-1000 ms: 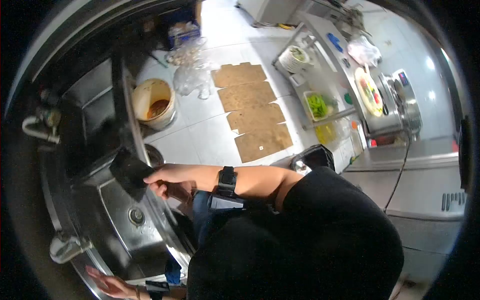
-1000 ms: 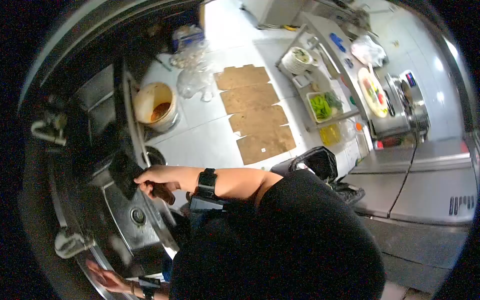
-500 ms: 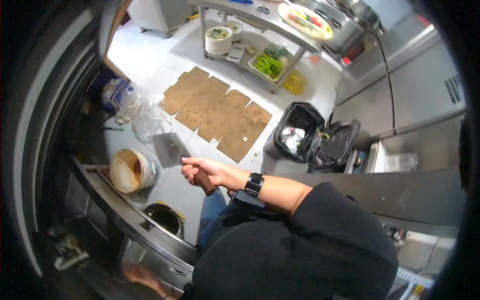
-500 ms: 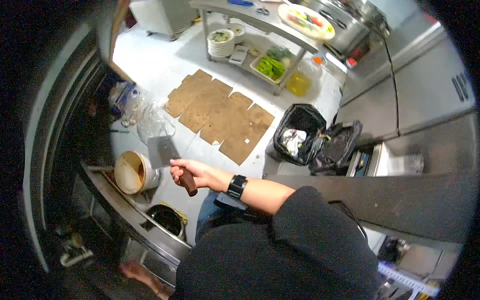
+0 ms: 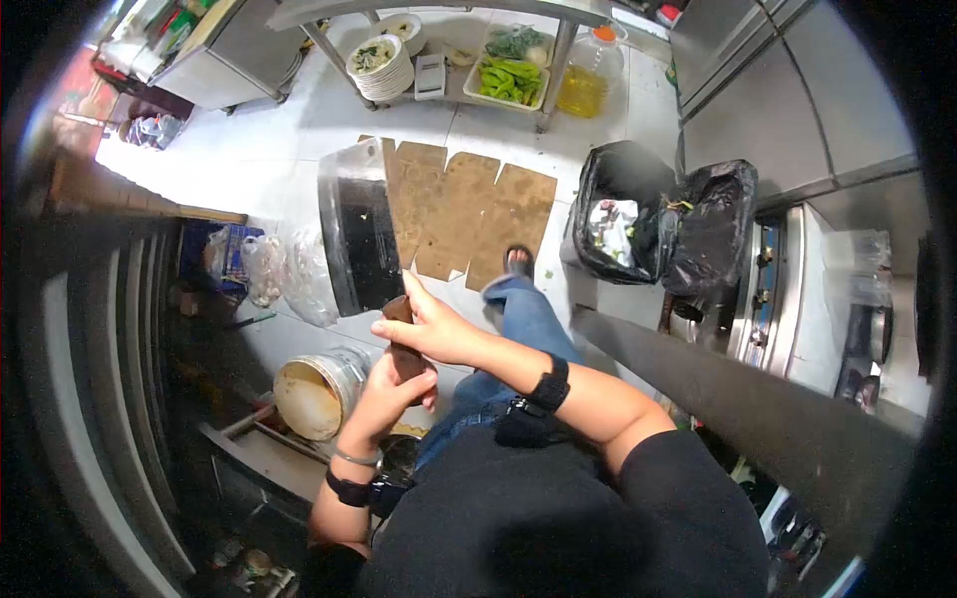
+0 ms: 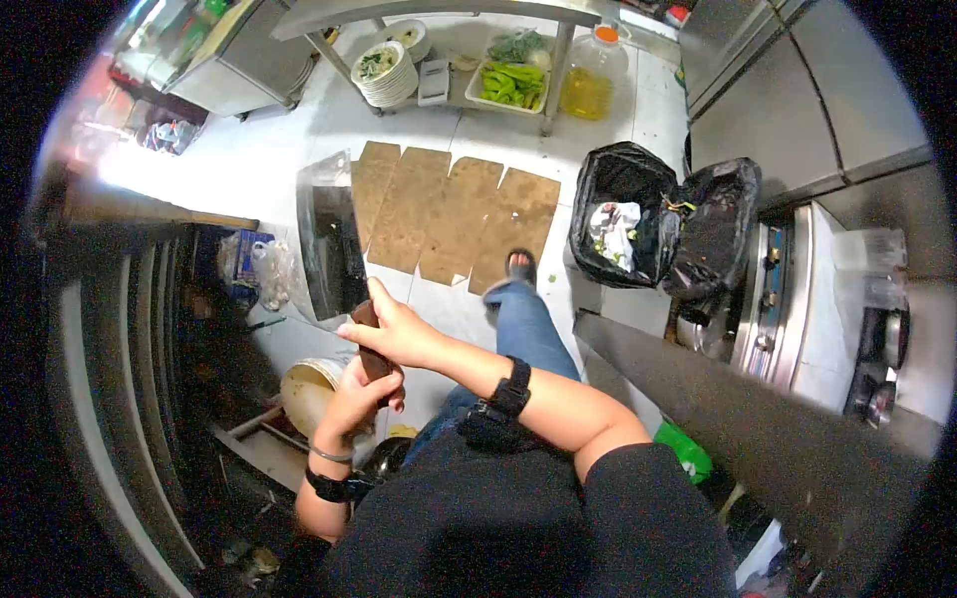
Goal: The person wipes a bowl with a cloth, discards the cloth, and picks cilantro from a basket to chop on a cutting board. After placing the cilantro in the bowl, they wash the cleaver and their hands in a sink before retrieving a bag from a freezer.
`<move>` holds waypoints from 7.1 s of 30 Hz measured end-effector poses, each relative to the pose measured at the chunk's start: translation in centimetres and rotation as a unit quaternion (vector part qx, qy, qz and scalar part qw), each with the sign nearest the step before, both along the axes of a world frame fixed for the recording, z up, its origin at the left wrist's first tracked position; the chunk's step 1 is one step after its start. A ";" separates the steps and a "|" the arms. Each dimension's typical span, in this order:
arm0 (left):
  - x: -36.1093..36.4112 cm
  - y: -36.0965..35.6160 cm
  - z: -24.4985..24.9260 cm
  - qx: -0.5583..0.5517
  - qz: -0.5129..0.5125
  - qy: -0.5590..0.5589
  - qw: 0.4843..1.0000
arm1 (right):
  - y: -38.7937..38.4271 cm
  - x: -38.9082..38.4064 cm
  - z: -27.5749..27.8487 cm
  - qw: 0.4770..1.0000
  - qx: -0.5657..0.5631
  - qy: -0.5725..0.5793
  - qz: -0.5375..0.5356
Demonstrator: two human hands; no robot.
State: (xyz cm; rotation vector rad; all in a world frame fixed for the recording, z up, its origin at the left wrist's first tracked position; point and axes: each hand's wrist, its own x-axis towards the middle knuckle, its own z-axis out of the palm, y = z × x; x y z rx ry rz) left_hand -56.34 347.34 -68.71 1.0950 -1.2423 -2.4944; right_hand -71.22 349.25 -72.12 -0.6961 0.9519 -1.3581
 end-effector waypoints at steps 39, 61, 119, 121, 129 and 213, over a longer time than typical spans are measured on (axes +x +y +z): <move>-7.0 -78.3 2.3 -0.057 0.472 -0.026 0.879 | -75.2 -24.6 42.3 0.621 -0.751 0.178 -0.140; 5.2 -124.9 1.2 -0.150 0.347 -0.095 0.921 | -121.6 -16.8 46.3 0.641 -0.751 0.119 -0.107; -27.9 -194.0 -2.7 -0.201 0.539 -0.013 0.818 | -162.8 -45.1 46.4 0.504 -0.676 0.330 -0.425; -28.7 -196.0 -5.4 0.047 0.693 0.253 0.673 | -163.2 -44.9 46.0 0.504 -0.678 0.326 -0.425; -26.0 -198.9 -9.7 -0.081 0.675 0.169 0.713 | -164.1 -44.5 44.7 0.494 -0.672 0.343 -0.432; -129.0 -128.3 4.0 -0.351 -0.787 0.154 0.483 | -108.0 -78.3 18.7 0.422 0.624 0.221 -0.619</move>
